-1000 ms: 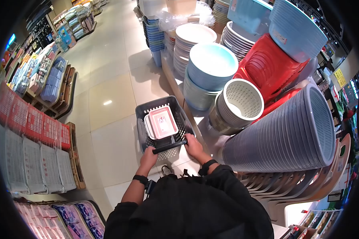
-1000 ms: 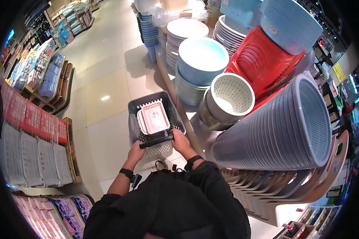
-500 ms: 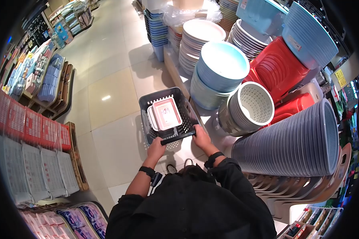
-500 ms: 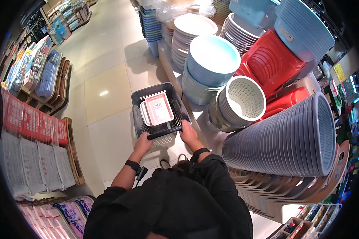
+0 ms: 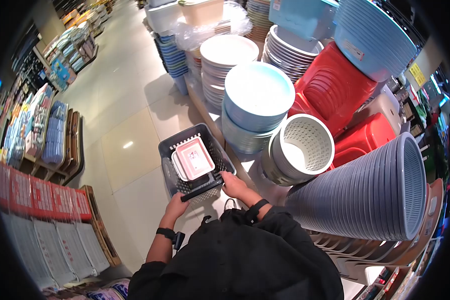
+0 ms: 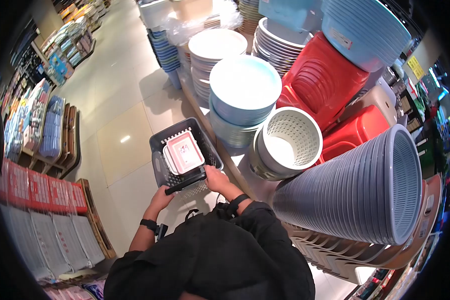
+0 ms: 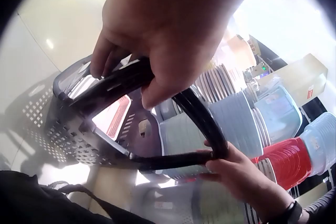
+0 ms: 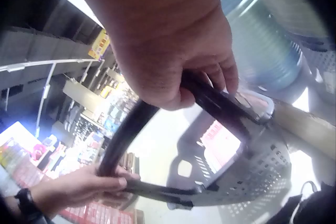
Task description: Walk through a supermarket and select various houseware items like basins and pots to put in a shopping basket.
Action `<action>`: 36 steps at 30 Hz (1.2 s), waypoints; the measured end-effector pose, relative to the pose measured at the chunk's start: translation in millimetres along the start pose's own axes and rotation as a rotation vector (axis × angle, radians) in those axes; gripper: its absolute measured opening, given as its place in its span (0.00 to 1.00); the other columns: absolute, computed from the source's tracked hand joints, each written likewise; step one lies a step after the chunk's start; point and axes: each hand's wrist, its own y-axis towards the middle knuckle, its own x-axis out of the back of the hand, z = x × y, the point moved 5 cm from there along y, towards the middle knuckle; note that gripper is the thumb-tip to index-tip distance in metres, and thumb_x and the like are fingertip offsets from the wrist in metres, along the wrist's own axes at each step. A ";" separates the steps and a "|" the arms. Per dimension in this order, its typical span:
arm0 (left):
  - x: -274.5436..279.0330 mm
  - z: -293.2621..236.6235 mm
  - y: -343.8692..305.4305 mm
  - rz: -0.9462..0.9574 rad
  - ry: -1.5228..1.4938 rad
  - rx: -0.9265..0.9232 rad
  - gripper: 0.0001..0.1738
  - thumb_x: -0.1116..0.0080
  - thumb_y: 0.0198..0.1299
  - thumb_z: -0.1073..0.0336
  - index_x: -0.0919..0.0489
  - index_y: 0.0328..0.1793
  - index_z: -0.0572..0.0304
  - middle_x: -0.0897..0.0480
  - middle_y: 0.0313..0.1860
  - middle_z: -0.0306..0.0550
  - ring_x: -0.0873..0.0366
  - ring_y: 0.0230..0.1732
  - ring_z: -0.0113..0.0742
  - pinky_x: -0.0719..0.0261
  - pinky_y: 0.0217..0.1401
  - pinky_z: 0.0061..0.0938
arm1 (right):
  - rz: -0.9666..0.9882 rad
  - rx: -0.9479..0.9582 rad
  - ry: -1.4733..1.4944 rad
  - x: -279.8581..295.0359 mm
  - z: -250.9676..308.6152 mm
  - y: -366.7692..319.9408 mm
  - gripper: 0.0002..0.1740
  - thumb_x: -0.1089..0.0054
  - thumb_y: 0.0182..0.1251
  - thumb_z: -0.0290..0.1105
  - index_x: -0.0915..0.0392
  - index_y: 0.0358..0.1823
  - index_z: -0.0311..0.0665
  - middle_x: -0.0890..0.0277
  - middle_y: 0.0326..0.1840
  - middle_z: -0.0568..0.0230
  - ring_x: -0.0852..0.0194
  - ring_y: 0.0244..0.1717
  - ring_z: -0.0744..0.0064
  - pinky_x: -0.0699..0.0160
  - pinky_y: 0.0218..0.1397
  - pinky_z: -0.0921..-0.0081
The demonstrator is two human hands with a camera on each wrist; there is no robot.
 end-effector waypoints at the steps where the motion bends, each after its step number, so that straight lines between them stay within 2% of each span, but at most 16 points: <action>1: -2.1 -6.2 5.7 0.089 -0.011 -0.024 0.18 0.36 0.53 0.60 0.25 0.46 0.63 0.21 0.44 0.58 0.21 0.48 0.54 0.25 0.51 0.39 | 0.059 -0.007 0.011 3.8 -2.2 -0.4 0.22 0.48 0.59 0.29 0.36 0.57 0.41 0.28 0.52 0.46 0.29 0.56 0.44 0.28 0.56 0.53; 3: 6.2 -18.2 15.0 0.157 0.018 -0.020 0.21 0.35 0.53 0.59 0.24 0.49 0.65 0.20 0.45 0.58 0.21 0.49 0.52 0.25 0.53 0.37 | 0.077 -0.028 0.045 30.8 3.4 -3.4 0.24 0.49 0.61 0.30 0.36 0.61 0.40 0.27 0.54 0.45 0.28 0.57 0.45 0.28 0.58 0.54; 5: 7.7 -36.1 16.1 0.202 -0.131 -0.221 0.24 0.35 0.55 0.59 0.25 0.55 0.64 0.20 0.48 0.54 0.22 0.51 0.46 0.26 0.55 0.35 | 0.003 -0.016 0.201 80.6 17.2 -19.6 0.24 0.48 0.63 0.32 0.32 0.61 0.39 0.25 0.54 0.43 0.27 0.57 0.46 0.28 0.58 0.56; 6: 36.2 -91.1 20.5 0.277 -0.274 -0.115 0.26 0.35 0.57 0.58 0.25 0.59 0.63 0.20 0.50 0.48 0.24 0.52 0.38 0.26 0.56 0.30 | -0.237 0.034 0.253 124.8 26.7 -32.1 0.23 0.47 0.64 0.33 0.30 0.60 0.37 0.24 0.54 0.44 0.26 0.56 0.46 0.27 0.59 0.58; 7: 39.1 -110.8 35.2 0.274 -0.286 -0.171 0.24 0.37 0.60 0.60 0.26 0.60 0.64 0.21 0.50 0.46 0.25 0.49 0.33 0.27 0.56 0.27 | -0.464 0.103 0.286 165.5 28.5 -43.7 0.22 0.46 0.64 0.33 0.28 0.59 0.36 0.23 0.54 0.44 0.26 0.56 0.46 0.27 0.59 0.60; 11: 30.8 -180.1 81.7 0.193 -0.396 -0.413 0.23 0.43 0.66 0.62 0.28 0.63 0.64 0.22 0.56 0.48 0.25 0.57 0.35 0.28 0.60 0.28 | -1.044 0.041 0.016 250.0 18.8 -85.8 0.23 0.45 0.64 0.28 0.31 0.60 0.25 0.27 0.59 0.42 0.30 0.62 0.46 0.35 0.67 0.61; 13: 25.4 -240.1 95.3 0.284 -0.490 -0.516 0.23 0.44 0.67 0.61 0.29 0.65 0.64 0.23 0.59 0.49 0.26 0.60 0.35 0.28 0.62 0.28 | -1.276 -0.135 -0.217 284.9 8.4 -113.8 0.27 0.44 0.64 0.27 0.35 0.63 0.22 0.35 0.66 0.38 0.40 0.69 0.44 0.44 0.73 0.59; 15: -9.8 -305.0 118.1 0.386 -0.549 -0.619 0.27 0.43 0.67 0.60 0.31 0.68 0.64 0.25 0.60 0.49 0.26 0.57 0.32 0.28 0.59 0.26 | -1.509 -0.357 -0.002 282.3 -34.3 -143.1 0.29 0.44 0.64 0.29 0.38 0.65 0.23 0.43 0.71 0.38 0.47 0.73 0.46 0.50 0.75 0.59; 17: -32.9 -322.1 128.1 0.415 -0.569 -0.670 0.32 0.41 0.65 0.58 0.34 0.71 0.66 0.30 0.62 0.50 0.26 0.52 0.27 0.26 0.55 0.24 | -1.509 -0.420 0.108 257.9 -75.7 -147.1 0.32 0.44 0.64 0.29 0.41 0.67 0.23 0.45 0.72 0.37 0.49 0.74 0.47 0.50 0.75 0.61; 19: -73.3 -360.1 139.2 0.467 -0.527 -0.655 0.35 0.41 0.64 0.57 0.37 0.72 0.68 0.32 0.66 0.55 0.28 0.59 0.34 0.30 0.61 0.26 | -1.561 -0.528 0.289 246.5 -98.2 -154.8 0.34 0.44 0.64 0.30 0.43 0.68 0.22 0.45 0.72 0.37 0.49 0.75 0.48 0.51 0.76 0.62; 22: -116.3 -381.6 151.3 0.541 -0.416 -0.705 0.40 0.45 0.65 0.53 0.44 0.75 0.72 0.41 0.74 0.64 0.45 0.75 0.46 0.46 0.75 0.32 | -1.551 -0.568 0.455 228.6 -126.0 -157.4 0.38 0.43 0.65 0.34 0.47 0.71 0.22 0.52 0.75 0.35 0.56 0.77 0.48 0.54 0.77 0.64; 23: -128.6 -376.8 155.9 0.543 -0.420 -0.702 0.40 0.45 0.65 0.53 0.44 0.75 0.72 0.41 0.74 0.64 0.45 0.75 0.46 0.46 0.75 0.32 | -1.525 -0.608 0.545 212.0 -147.3 -153.1 0.40 0.43 0.65 0.36 0.48 0.71 0.22 0.54 0.76 0.34 0.58 0.78 0.48 0.55 0.77 0.64; 25: -145.6 -396.9 159.8 0.670 -0.510 -0.545 0.42 0.47 0.67 0.52 0.49 0.77 0.73 0.44 0.75 0.64 0.46 0.76 0.46 0.47 0.75 0.30 | -1.516 -0.706 0.415 216.9 -139.9 -154.6 0.42 0.44 0.65 0.38 0.51 0.73 0.22 0.57 0.77 0.33 0.61 0.79 0.45 0.60 0.79 0.64; 29: -145.9 -424.5 138.4 0.692 -0.647 -0.550 0.41 0.52 0.70 0.55 0.56 0.78 0.73 0.47 0.77 0.63 0.50 0.77 0.45 0.51 0.76 0.30 | -1.462 -0.778 0.224 219.2 -121.7 -147.9 0.40 0.44 0.66 0.37 0.51 0.73 0.24 0.60 0.78 0.32 0.64 0.79 0.42 0.62 0.79 0.61; 33: -160.2 -420.1 153.0 0.702 -0.636 -0.602 0.37 0.54 0.71 0.56 0.51 0.77 0.73 0.48 0.78 0.61 0.51 0.78 0.45 0.52 0.77 0.30 | -1.527 -0.711 0.185 213.2 -118.8 -142.9 0.37 0.46 0.67 0.36 0.48 0.72 0.24 0.58 0.77 0.33 0.64 0.79 0.39 0.64 0.79 0.56; 36: -172.0 -412.8 162.8 0.691 -0.667 -0.615 0.35 0.54 0.70 0.58 0.48 0.76 0.73 0.47 0.77 0.60 0.50 0.77 0.46 0.52 0.77 0.31 | -1.533 -0.741 0.143 214.7 -114.0 -144.8 0.35 0.47 0.68 0.34 0.46 0.71 0.24 0.53 0.76 0.36 0.59 0.78 0.45 0.59 0.78 0.62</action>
